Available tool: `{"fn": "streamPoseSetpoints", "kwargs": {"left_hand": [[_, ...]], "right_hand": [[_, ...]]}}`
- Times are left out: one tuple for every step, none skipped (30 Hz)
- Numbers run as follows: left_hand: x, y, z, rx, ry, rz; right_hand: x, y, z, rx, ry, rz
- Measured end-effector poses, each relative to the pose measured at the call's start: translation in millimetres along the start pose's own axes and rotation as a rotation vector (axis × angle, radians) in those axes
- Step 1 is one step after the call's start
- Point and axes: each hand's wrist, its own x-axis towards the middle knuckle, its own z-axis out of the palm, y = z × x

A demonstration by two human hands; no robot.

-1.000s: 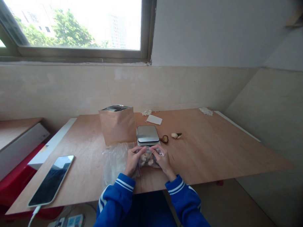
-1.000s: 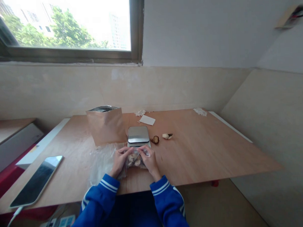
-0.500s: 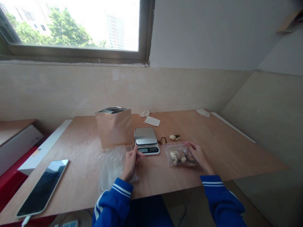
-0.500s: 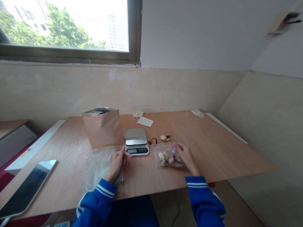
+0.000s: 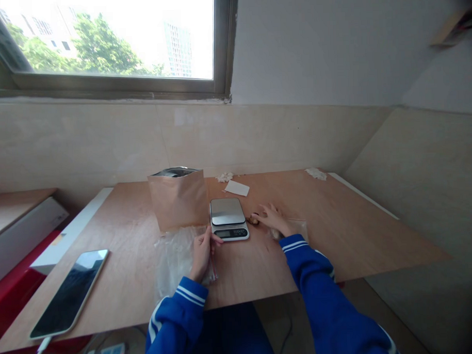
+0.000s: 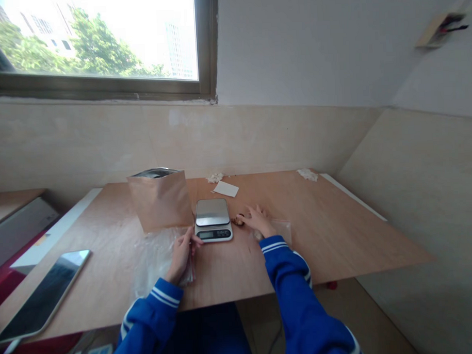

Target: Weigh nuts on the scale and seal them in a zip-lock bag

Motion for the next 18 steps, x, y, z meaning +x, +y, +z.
{"fn": "streamPoseSetpoints", "kwargs": {"left_hand": [[0, 0, 0.0, -0.008, 0.012, -0.006], [0, 1, 0.1, -0.015, 0.023, -0.013], [0, 1, 0.3, -0.021, 0.031, -0.021], [-1, 2, 0.6, -0.025, 0.037, -0.027], [-1, 3, 0.8, -0.028, 0.041, -0.031], [-1, 3, 1.0, -0.032, 0.045, -0.034], [-2, 3, 1.1, -0.037, 0.049, -0.038], [-2, 3, 1.0, -0.045, 0.056, -0.041], [-2, 3, 0.8, -0.055, 0.063, -0.045], [-1, 2, 0.5, -0.065, 0.071, -0.048], [-1, 0, 0.2, -0.074, 0.076, -0.051], [-1, -1, -0.2, -0.081, 0.078, -0.054], [-1, -2, -0.4, -0.086, 0.078, -0.056], [-1, -3, -0.6, -0.087, 0.076, -0.058], [-1, -4, -0.6, -0.087, 0.074, -0.061], [-1, -4, -0.5, -0.086, 0.074, -0.064], [-1, -4, -0.4, -0.086, 0.074, -0.066], [-2, -3, -0.2, -0.088, 0.075, -0.068]], "right_hand": [[2, -3, 4, 0.005, -0.032, 0.027], [3, -5, 6, 0.011, -0.048, 0.045], [4, -6, 8, 0.021, -0.049, 0.046], [5, -7, 9, 0.034, -0.041, 0.029], [6, -7, 9, 0.048, -0.028, -0.002], [6, -7, 10, 0.062, -0.016, -0.038], [5, -7, 10, 0.071, -0.008, -0.073], [5, -6, 10, 0.072, 0.0, -0.098], [4, -6, 11, 0.064, 0.011, -0.112], [3, -5, 11, 0.05, 0.022, -0.117], [2, -5, 12, 0.032, 0.033, -0.119], [1, -4, 13, 0.015, 0.04, -0.123], [1, -3, 13, 0.004, 0.043, -0.135], [2, -3, 13, 0.001, 0.04, -0.157], [4, -2, 12, 0.007, 0.033, -0.186], [6, -2, 11, 0.018, 0.024, -0.217], [9, -1, 9, 0.031, 0.013, -0.246], [13, -1, 7, 0.047, 0.001, -0.27]]}}
